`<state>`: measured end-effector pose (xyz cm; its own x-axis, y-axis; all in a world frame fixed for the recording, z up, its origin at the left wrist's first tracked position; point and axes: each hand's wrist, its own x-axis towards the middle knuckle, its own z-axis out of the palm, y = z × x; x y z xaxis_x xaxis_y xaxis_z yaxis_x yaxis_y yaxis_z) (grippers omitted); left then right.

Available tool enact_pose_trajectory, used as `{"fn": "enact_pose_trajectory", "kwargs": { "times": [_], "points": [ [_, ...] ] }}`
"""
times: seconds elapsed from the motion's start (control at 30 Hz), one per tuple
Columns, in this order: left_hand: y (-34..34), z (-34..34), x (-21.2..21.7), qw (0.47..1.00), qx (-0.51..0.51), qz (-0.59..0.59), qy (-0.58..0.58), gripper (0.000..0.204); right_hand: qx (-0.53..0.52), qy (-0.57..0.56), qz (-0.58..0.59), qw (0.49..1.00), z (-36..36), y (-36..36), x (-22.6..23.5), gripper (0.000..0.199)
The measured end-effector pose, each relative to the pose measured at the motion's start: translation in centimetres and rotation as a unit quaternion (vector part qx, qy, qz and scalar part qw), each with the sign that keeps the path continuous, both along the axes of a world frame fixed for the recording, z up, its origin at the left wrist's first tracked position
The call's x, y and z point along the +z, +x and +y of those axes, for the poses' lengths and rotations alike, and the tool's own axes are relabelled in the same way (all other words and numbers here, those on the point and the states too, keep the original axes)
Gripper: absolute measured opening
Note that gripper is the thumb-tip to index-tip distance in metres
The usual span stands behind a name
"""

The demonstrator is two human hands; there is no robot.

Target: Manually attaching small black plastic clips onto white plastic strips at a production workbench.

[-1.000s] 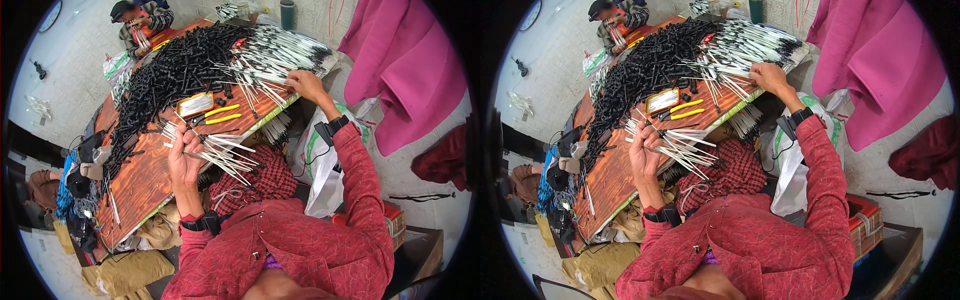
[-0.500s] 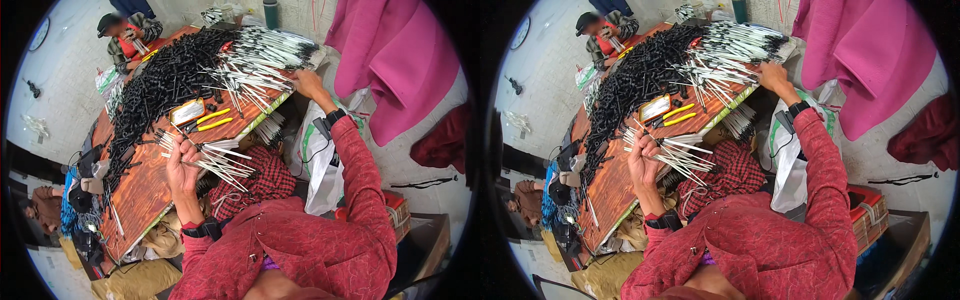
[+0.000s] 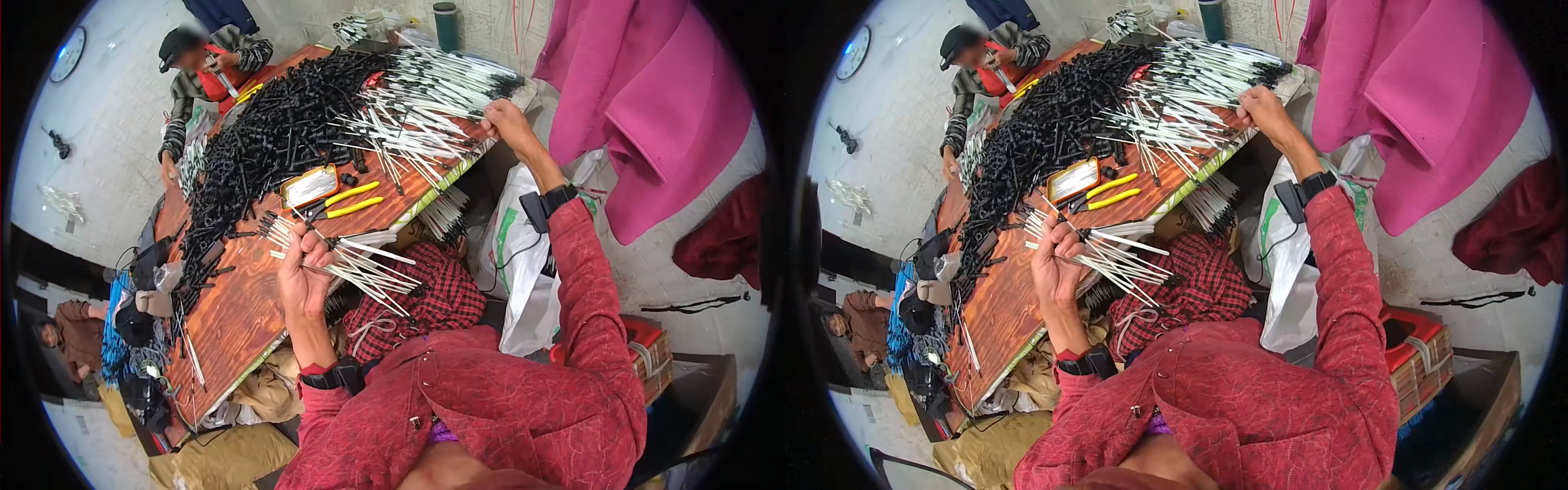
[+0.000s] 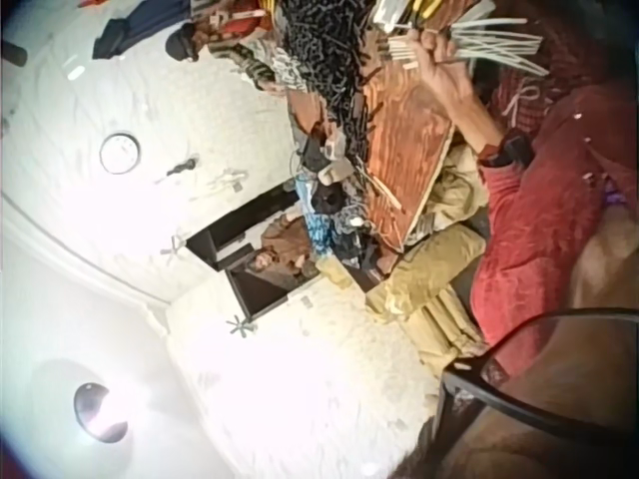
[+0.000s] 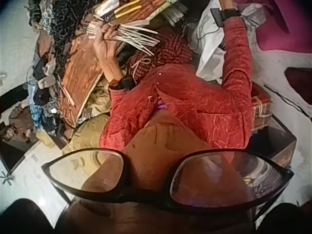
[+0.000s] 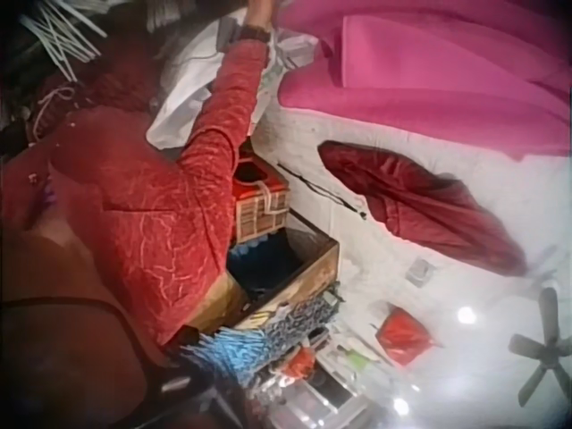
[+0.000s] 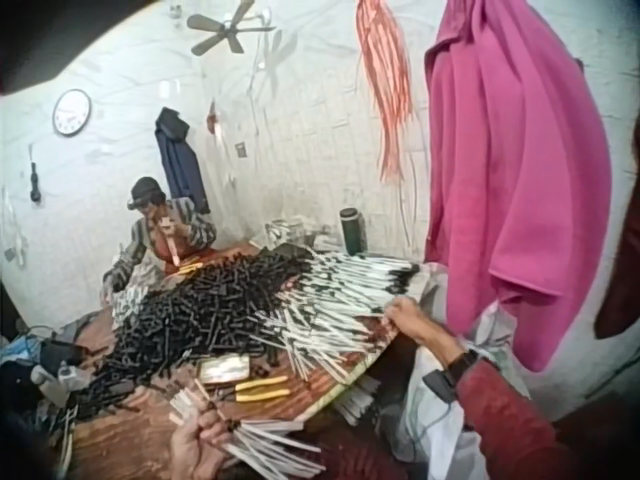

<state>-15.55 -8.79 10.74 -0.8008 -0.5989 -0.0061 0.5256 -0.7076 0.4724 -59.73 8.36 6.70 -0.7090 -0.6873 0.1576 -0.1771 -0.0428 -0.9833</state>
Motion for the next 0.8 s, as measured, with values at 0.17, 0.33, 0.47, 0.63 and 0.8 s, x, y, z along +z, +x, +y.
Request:
{"fn": "enact_pose_trajectory", "kwargs": {
  "times": [0.17, 0.33, 0.47, 0.63, 0.8],
  "points": [
    [-0.2, -0.3, 0.0, 1.0, 0.005, 0.005, 0.01, 0.022, 0.105, -0.079, -0.046, 0.99, 0.0, 2.9, 1.7, 0.019],
    [-0.6, -0.2, -0.3, 1.0, 0.013, 0.002, -0.001, 0.02, 0.155, -0.033, -0.133, 0.978, -1.0, 7.1, 0.0, 0.022],
    [0.0, -0.4, -0.6, 1.0, 0.022, 0.006, 0.0, 0.02, 0.21, -0.049, -0.221, 0.951, -1.2, 9.1, 0.5, 0.017],
    [0.1, -0.8, -1.0, 0.999, 0.035, 0.01, -0.012, 0.022, 0.37, 0.046, -0.236, 0.897, -1.1, 13.0, 1.7, 0.027],
    [-1.2, -0.5, -0.8, 0.999, 0.025, 0.025, -0.024, 0.019, 0.506, 0.046, -0.266, 0.819, -0.4, 17.9, 3.6, 0.027]
  ]
}}
